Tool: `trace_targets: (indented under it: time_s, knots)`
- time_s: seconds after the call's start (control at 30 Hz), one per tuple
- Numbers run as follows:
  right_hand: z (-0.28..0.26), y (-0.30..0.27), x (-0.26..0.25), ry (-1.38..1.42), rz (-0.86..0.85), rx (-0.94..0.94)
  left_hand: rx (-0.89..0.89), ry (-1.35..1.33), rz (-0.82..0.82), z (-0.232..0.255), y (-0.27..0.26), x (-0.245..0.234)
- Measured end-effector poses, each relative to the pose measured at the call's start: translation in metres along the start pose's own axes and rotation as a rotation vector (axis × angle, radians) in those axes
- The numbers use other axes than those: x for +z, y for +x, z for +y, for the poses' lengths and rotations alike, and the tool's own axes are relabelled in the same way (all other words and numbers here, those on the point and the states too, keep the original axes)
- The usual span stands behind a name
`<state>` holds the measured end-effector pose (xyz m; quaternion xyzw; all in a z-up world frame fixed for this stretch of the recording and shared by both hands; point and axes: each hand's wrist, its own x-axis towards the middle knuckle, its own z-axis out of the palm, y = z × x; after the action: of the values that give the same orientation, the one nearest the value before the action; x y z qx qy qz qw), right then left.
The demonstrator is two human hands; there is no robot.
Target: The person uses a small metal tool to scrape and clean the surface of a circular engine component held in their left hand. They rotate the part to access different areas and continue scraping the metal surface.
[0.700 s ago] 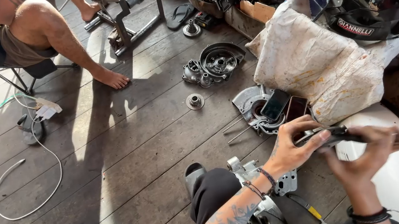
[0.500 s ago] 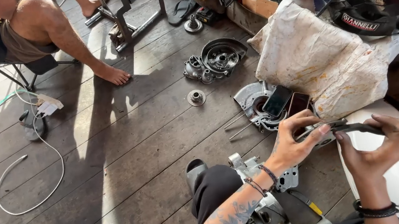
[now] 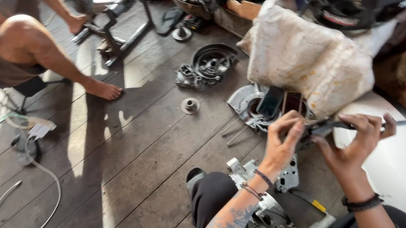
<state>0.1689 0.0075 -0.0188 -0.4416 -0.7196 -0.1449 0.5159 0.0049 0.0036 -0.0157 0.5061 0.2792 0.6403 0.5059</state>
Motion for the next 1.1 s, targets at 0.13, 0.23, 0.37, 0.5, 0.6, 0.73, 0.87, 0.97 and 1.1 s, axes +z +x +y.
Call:
trace_targets:
  time_s: [0.13, 0.23, 0.37, 0.5, 0.6, 0.73, 0.87, 0.97, 1.1]
  knots:
    - [-0.007, 0.007, 0.000, -0.017, 0.034, 0.070, 0.019, -0.096, -0.005, -0.012, -0.003, 0.000]
    - [-0.003, 0.002, 0.007, 0.110, -0.001, 0.118, 0.059, -0.124, 0.093, -0.010, -0.002, 0.003]
    - [-0.006, -0.007, 0.020, 0.094, -0.140, 0.163, 0.042, -0.215, 0.287, 0.005, 0.006, 0.003]
    - [-0.002, -0.002, 0.018, 0.173, -0.106, 0.216, 0.149, -0.007, 0.200, -0.019, 0.004, -0.005]
    - [-0.002, 0.000, 0.017, 0.173, -0.064, 0.243, 0.200, 0.050, 0.121, 0.003, 0.007, -0.004]
    - [-0.020, 0.008, 0.013, 0.233, -0.130, 0.115, 0.242, 0.075, 0.123, 0.005, 0.008, -0.010]
    - [-0.022, 0.010, 0.012, 0.339, -0.179, 0.272, 0.284, 0.055, 0.154, 0.006, 0.008, -0.011]
    - [-0.026, 0.015, 0.007, 0.417, -0.179, 0.328, 0.294, 0.068, 0.158, 0.007, 0.007, -0.008]
    - [-0.013, 0.013, 0.012, 0.449, -0.132, 0.331, 0.316, 0.144, 0.124, 0.003, 0.006, -0.012]
